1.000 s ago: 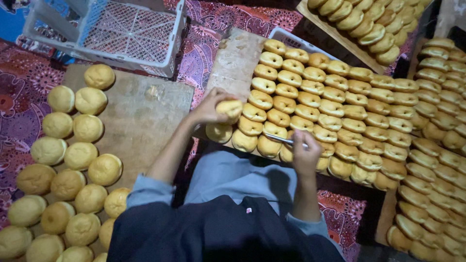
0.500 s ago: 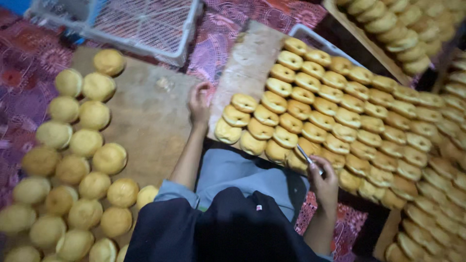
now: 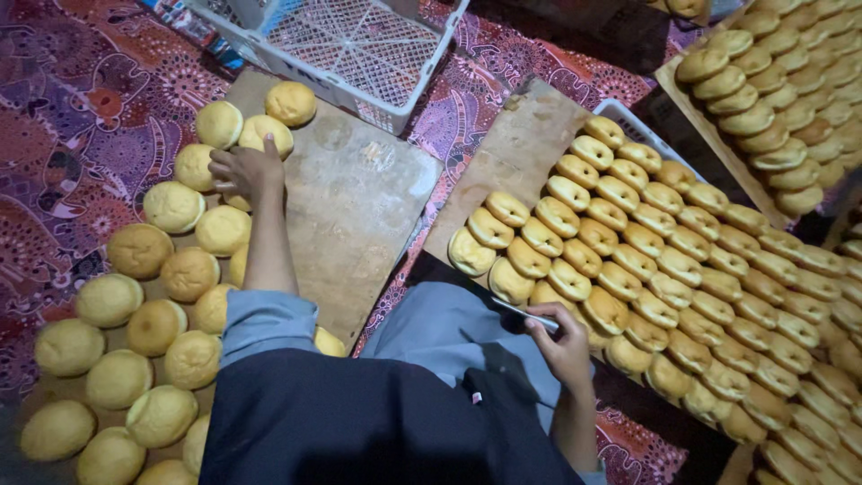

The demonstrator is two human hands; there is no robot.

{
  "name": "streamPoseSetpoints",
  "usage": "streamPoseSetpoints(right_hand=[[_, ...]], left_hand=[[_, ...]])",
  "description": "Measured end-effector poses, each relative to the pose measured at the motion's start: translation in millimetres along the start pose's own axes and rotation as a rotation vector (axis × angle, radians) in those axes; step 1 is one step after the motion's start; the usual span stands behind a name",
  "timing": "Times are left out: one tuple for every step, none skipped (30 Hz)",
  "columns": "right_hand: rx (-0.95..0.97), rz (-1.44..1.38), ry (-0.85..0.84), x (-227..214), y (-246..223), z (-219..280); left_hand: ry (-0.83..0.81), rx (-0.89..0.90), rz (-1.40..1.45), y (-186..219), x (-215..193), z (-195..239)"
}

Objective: The person sits on a mat and uses a small metal tool to poke a hole in the center of each round bun. They pick up buns from a wooden board, puncture them, and place them onto a tray with other processed buns.

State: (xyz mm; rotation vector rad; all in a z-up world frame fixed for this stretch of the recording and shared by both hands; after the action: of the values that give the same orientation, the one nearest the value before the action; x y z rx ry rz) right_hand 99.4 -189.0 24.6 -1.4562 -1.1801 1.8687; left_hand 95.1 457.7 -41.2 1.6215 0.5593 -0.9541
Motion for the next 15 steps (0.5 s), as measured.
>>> streamPoseSetpoints(right_hand=[[-0.034, -0.011, -0.001, 4, -11, -2], [-0.025, 0.001, -0.023, 11, -17, -3], [-0.02, 0.011, -0.046, 17, -22, -4], [-0.014, 0.02, -0.07, 24, -27, -7], [-0.019, 0.026, -0.079, 29, -33, -8], [-0.024, 0.032, -0.088, 34, -39, -10], [-0.028, 0.037, -0.095, 39, -44, -10], [-0.049, 0.044, -0.084, 41, -50, -11], [-0.067, 0.05, -0.072, 44, -58, -12], [-0.084, 0.057, -0.059, 45, -66, -12], [-0.152, 0.062, -0.016, 42, -78, -12], [-0.219, 0.068, 0.027, 38, -89, -10], [-0.284, 0.075, 0.069, 33, -100, -6], [-0.275, 0.082, 0.124, 24, -102, -2], [-0.267, 0.088, 0.179, 16, -104, 2]], left_hand=[[0.019, 0.001, 0.045, 4, -2, 6], [-0.039, 0.04, 0.193, 12, 1, 14], [-0.092, 0.079, 0.341, 21, 1, 24], [-0.146, 0.118, 0.488, 31, 1, 37], [-0.231, 0.044, 0.497, 32, 7, 52], [-0.316, -0.03, 0.504, 31, 16, 74], [-0.386, -0.008, 0.862, 42, 20, 103], [-0.453, 0.011, 1.219, 53, 22, 133], [-0.558, -0.084, 1.423, 55, 33, 164], [-0.662, -0.186, 1.623, 60, 42, 196], [-0.838, -0.312, 1.765, 68, 52, 233], [-1.019, -0.446, 1.896, 78, 57, 270], [-1.108, -0.502, 1.875, 83, 60, 300], [-1.197, -0.558, 1.85, 89, 61, 327], [-1.25, -0.548, 1.856, 96, 55, 346]])
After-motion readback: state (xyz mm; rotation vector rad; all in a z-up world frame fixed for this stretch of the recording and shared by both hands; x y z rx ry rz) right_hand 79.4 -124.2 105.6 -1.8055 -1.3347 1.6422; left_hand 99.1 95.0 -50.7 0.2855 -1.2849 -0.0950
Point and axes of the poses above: each hand's wrist, its own z-axis away from the middle knuckle, its own x-axis out of the palm, y = z × x, the point moved 10 cm from there along -z, towards the middle knuckle, and after that the axes turned 12 degrees about z, right-handed, at the moved point
